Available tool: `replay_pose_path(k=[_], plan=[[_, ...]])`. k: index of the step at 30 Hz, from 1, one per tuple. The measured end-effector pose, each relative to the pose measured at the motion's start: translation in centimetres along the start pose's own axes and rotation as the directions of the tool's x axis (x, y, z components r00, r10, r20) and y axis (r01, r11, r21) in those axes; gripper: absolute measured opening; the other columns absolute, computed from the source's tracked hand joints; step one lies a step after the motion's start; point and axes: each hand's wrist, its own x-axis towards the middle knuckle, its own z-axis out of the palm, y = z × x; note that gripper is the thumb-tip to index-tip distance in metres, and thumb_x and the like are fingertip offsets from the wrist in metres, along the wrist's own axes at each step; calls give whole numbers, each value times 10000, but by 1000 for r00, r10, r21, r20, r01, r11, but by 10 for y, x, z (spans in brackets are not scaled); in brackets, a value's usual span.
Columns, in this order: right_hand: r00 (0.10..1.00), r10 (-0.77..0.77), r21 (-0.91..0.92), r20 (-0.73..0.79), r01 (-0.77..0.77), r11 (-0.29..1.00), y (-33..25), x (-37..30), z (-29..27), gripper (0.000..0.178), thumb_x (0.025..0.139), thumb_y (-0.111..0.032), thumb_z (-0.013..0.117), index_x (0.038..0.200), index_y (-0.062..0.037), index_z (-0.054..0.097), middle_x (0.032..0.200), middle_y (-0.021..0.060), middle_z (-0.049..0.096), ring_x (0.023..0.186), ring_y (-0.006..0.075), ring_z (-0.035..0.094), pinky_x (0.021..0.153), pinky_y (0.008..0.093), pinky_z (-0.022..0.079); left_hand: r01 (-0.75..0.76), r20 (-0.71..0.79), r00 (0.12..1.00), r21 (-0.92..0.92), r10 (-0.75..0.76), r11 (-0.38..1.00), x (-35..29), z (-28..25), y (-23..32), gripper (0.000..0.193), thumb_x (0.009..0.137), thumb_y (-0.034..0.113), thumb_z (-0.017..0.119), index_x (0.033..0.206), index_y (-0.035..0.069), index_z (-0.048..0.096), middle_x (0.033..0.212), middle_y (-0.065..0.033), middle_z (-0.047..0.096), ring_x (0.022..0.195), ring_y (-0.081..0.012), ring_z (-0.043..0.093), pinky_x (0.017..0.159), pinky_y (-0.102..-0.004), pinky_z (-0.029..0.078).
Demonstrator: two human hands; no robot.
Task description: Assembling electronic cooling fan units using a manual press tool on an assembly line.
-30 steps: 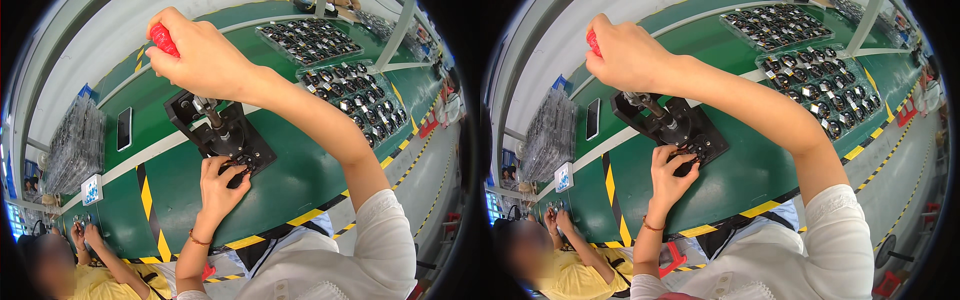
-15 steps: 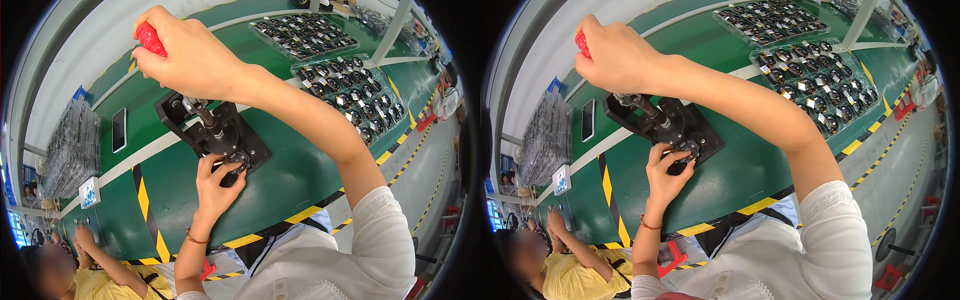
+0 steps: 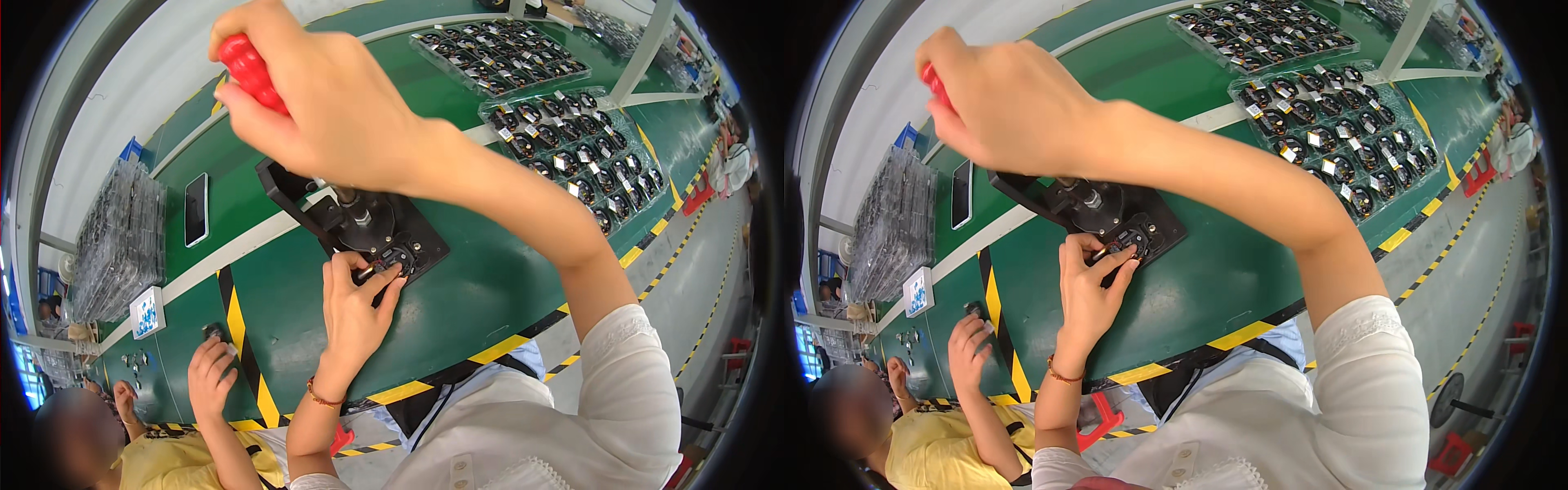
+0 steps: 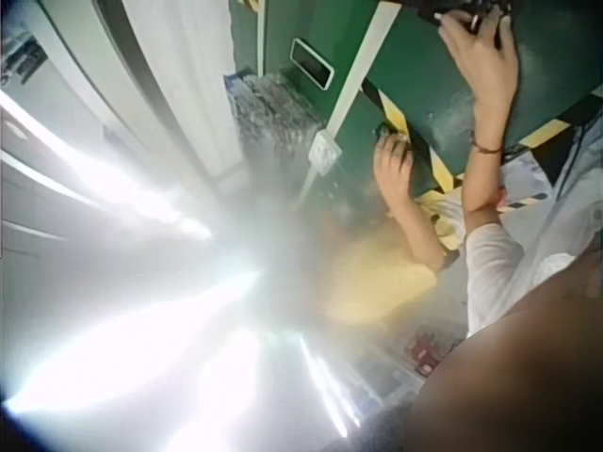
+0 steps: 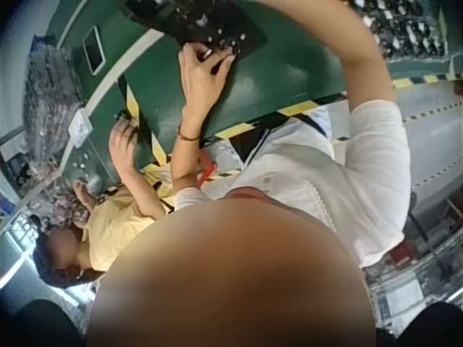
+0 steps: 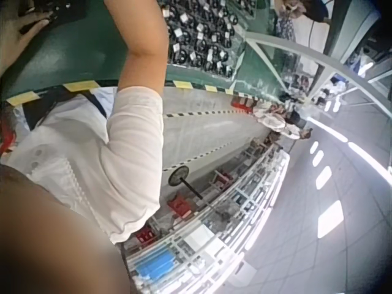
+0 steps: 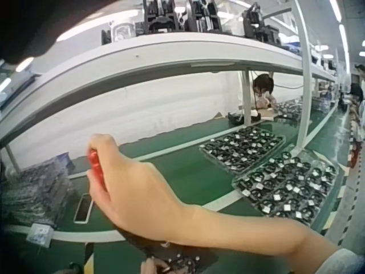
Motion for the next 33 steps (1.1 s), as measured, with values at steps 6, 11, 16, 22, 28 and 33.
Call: replay_pose_path(k=[6, 11, 16, 22, 28, 33], plan=[[950, -229, 13, -210, 238, 971, -11, -18, -3, 262, 820, -96, 625, 1039, -42, 492, 781, 69, 624, 646, 209, 608, 605, 340, 483, 36, -16, 999, 75, -35, 997, -2, -1, 3, 227, 717, 159, 762, 942, 128, 747, 841, -86, 433, 792, -235, 449, 680, -330, 422], [882, -471, -3, 30, 471, 882, -12, -87, -24, 289, 691, -1, 701, 883, -92, 506, 951, 115, 612, 842, 307, 612, 668, 402, 468, -32, -45, 998, 132, 39, 991, -3, 5, -2, 160, 713, 189, 758, 853, 113, 744, 858, -94, 461, 768, -252, 465, 673, -353, 418], [942, -160, 202, 295, 102, 974, -26, -114, -43, 356, 757, 41, 611, 1035, -115, 454, 1278, 223, 499, 1186, 467, 472, 904, 492, 451, -103, -172, 978, 99, 119, 990, 0, -6, 0, 167, 620, 143, 788, 757, 92, 708, 1042, -107, 526, 918, -277, 525, 743, -361, 432], [986, 24, 88, 168, -39, 995, -13, -149, -66, 716, 745, 173, 410, 1388, -93, 242, 1391, 329, 313, 1214, 433, 461, 938, 480, 434, 161, -218, 974, 451, -66, 878, -9, -95, -40, 293, 710, 49, 707, 995, 63, 639, 942, -120, 625, 855, -309, 592, 760, -392, 477], [986, 166, -50, -16, -166, 985, -10, -178, -63, 544, 770, 129, 447, 1276, -36, 332, 1299, 264, 387, 1106, 340, 523, 890, 417, 449, 432, -98, 892, 469, -441, 770, -71, -102, -97, 487, 724, 4, 679, 1194, 1, 552, 1019, -202, 604, 890, -392, 595, 774, -426, 475], [995, 99, -35, -32, -100, 994, -18, -186, -65, 477, 752, 119, 495, 1191, -44, 405, 1194, 207, 459, 1033, 320, 551, 819, 404, 476, 352, 38, 934, 60, -355, 934, -63, -81, -49, 202, 789, -66, 606, 984, -17, 583, 875, -91, 572, 735, -191, 615, 651, -289, 499]])
